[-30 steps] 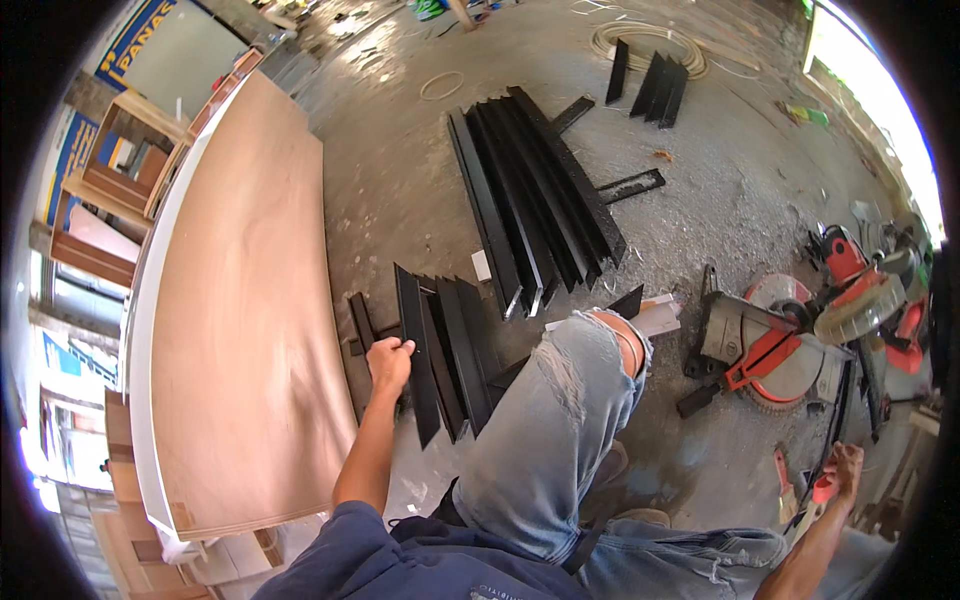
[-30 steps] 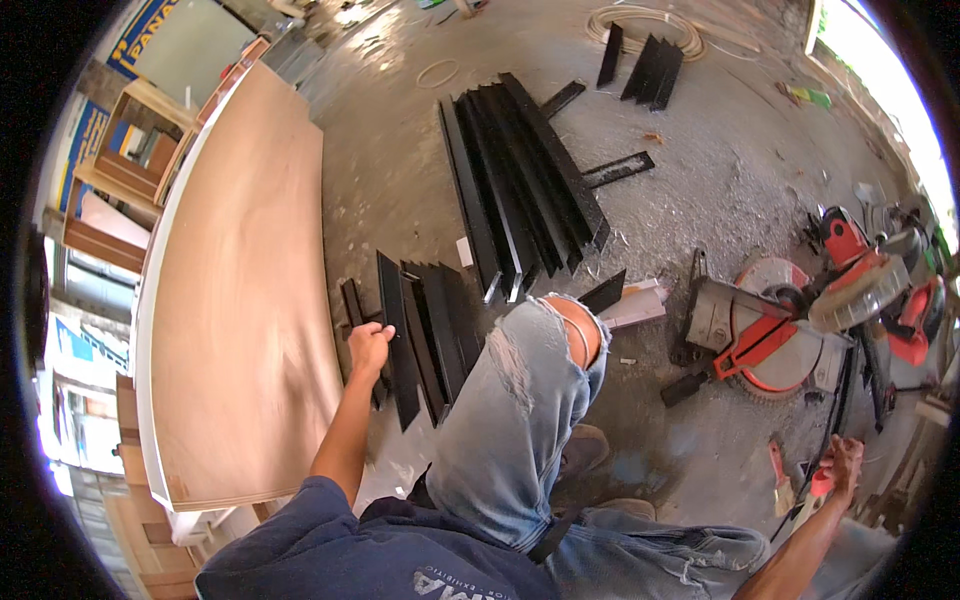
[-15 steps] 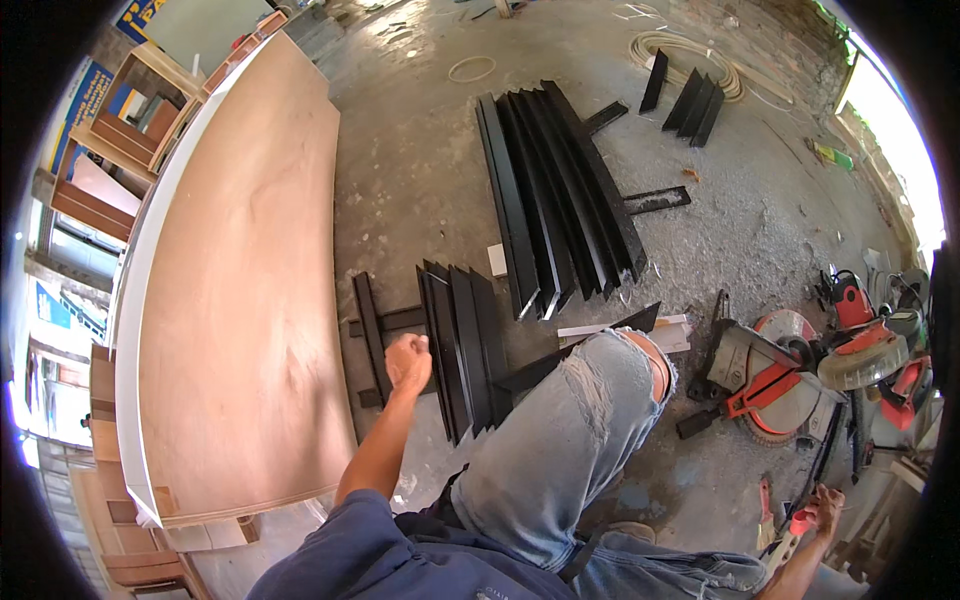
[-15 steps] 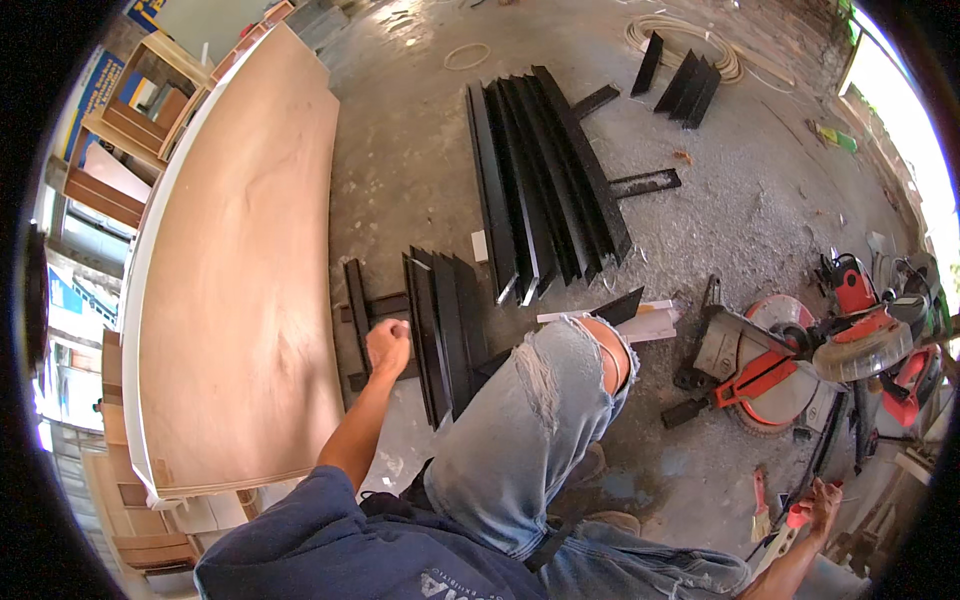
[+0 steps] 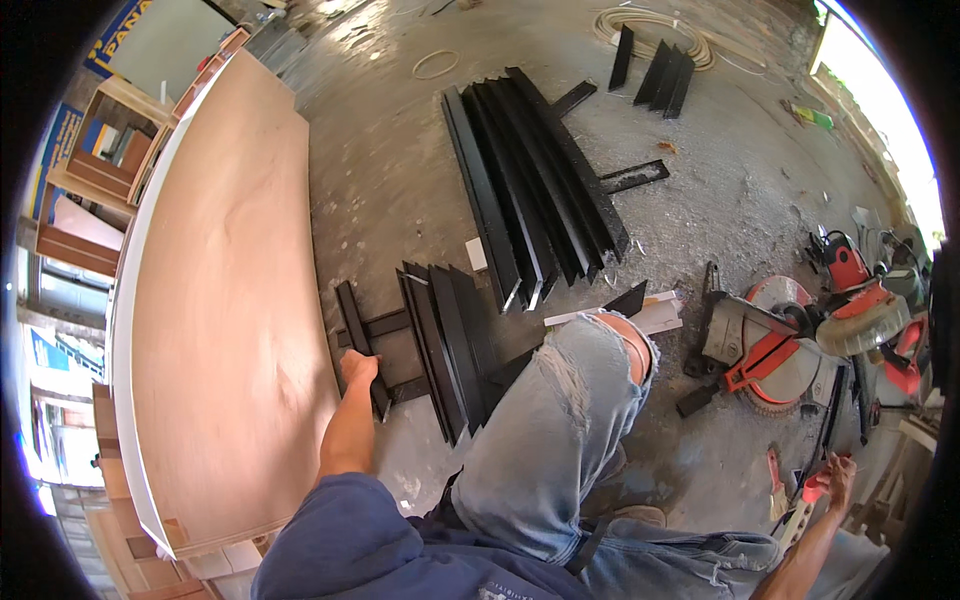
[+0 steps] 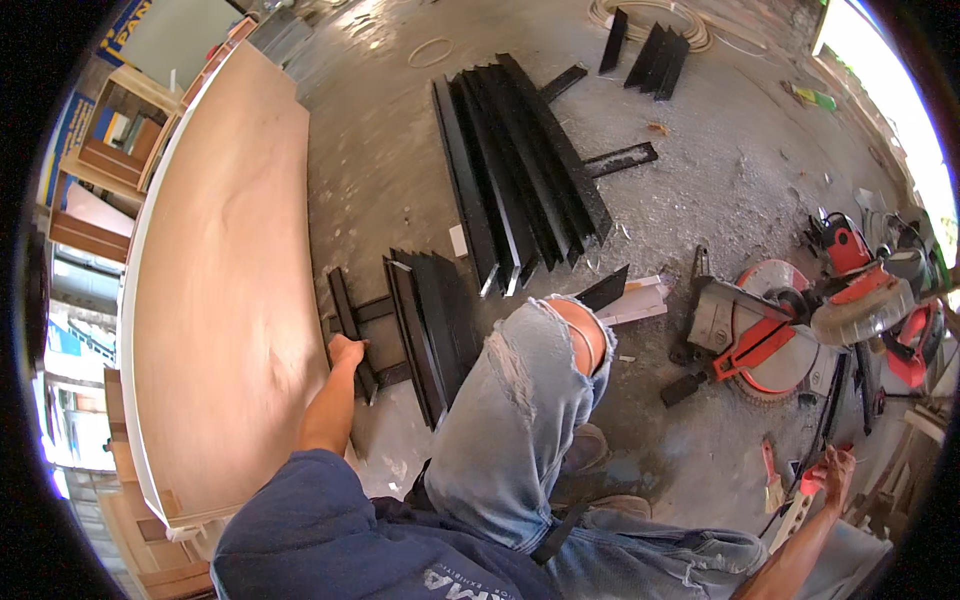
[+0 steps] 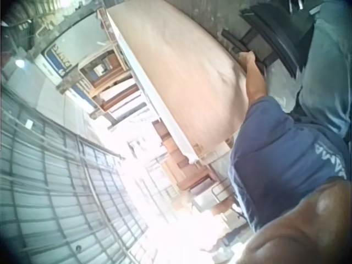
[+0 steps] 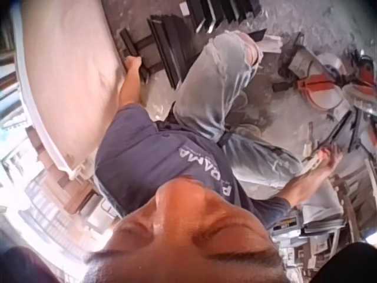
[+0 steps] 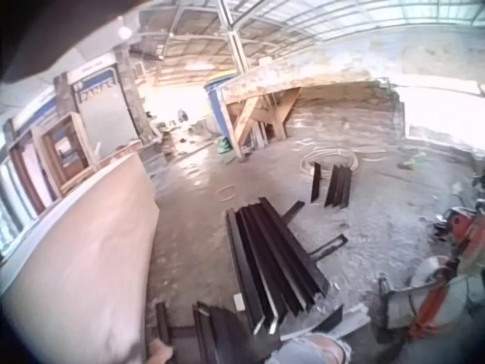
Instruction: The person uses a miter saw to cut black frame pieces, handling the frames one at a time and using a brush to clear debris from the saw bed.
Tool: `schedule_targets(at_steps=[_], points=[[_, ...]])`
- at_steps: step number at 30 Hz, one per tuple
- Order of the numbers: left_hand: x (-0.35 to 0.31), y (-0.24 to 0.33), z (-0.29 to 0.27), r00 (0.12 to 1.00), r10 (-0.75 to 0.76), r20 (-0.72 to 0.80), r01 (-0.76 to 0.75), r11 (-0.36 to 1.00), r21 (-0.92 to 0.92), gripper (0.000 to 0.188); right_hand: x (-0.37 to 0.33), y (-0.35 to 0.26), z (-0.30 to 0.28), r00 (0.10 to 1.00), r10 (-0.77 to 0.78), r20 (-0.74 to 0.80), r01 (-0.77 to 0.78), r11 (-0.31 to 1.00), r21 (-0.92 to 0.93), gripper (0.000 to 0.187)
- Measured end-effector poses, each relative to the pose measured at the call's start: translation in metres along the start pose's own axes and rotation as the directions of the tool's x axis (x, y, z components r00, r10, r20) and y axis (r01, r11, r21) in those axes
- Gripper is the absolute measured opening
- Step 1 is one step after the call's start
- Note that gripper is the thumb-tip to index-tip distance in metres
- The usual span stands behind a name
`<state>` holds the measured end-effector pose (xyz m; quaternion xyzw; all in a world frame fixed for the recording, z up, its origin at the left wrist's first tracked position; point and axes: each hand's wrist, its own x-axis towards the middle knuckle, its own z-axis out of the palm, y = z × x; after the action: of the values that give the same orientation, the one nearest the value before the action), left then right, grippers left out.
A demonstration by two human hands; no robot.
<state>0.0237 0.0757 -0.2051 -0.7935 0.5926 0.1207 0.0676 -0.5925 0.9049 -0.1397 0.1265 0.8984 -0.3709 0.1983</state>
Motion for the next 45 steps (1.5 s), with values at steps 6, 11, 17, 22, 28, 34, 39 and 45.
schedule_targets(at_steps=[6,11,17,22,28,34,39,45], points=[[0.023,-0.008,-0.019,0.972,0.132,-0.195,-0.193,0.921,-0.338,0.042,-0.005,-0.012,0.004,0.999,-0.044,0.022,0.045,0.999,-0.028,0.028],[0.021,0.022,-0.115,0.890,0.259,-0.375,-0.425,0.176,-0.888,0.030,-0.004,-0.024,0.013,0.992,-0.103,-0.079,0.098,0.993,-0.063,0.033],[0.021,0.038,-0.182,0.873,0.195,-0.447,-0.426,-0.141,-0.894,0.045,0.001,-0.025,0.015,0.977,-0.208,-0.046,0.207,0.978,-0.026,0.037],[0.000,0.050,-0.198,0.795,0.163,-0.585,-0.541,-0.248,-0.804,0.050,-0.012,-0.027,0.013,0.967,-0.248,-0.061,0.245,0.968,-0.057,0.037],[-0.008,0.048,-0.213,0.758,0.303,-0.577,-0.498,-0.302,-0.813,0.048,-0.009,-0.007,0.004,0.980,-0.198,0.018,0.198,0.980,-0.010,0.037],[-0.023,0.059,-0.217,0.726,0.246,-0.642,-0.600,-0.230,-0.767,0.049,-0.024,-0.027,0.016,0.970,-0.233,-0.063,0.233,0.972,-0.014,0.039],[-0.025,0.061,-0.221,0.689,0.151,-0.709,-0.706,-0.083,-0.704,0.045,-0.009,-0.012,0.007,0.967,-0.248,-0.056,0.244,0.967,-0.072,0.041],[-0.021,0.043,-0.230,0.691,0.153,-0.707,-0.694,-0.136,-0.707,0.044,-0.022,-0.017,0.016,0.981,-0.179,-0.073,0.177,0.984,-0.037,0.041]])
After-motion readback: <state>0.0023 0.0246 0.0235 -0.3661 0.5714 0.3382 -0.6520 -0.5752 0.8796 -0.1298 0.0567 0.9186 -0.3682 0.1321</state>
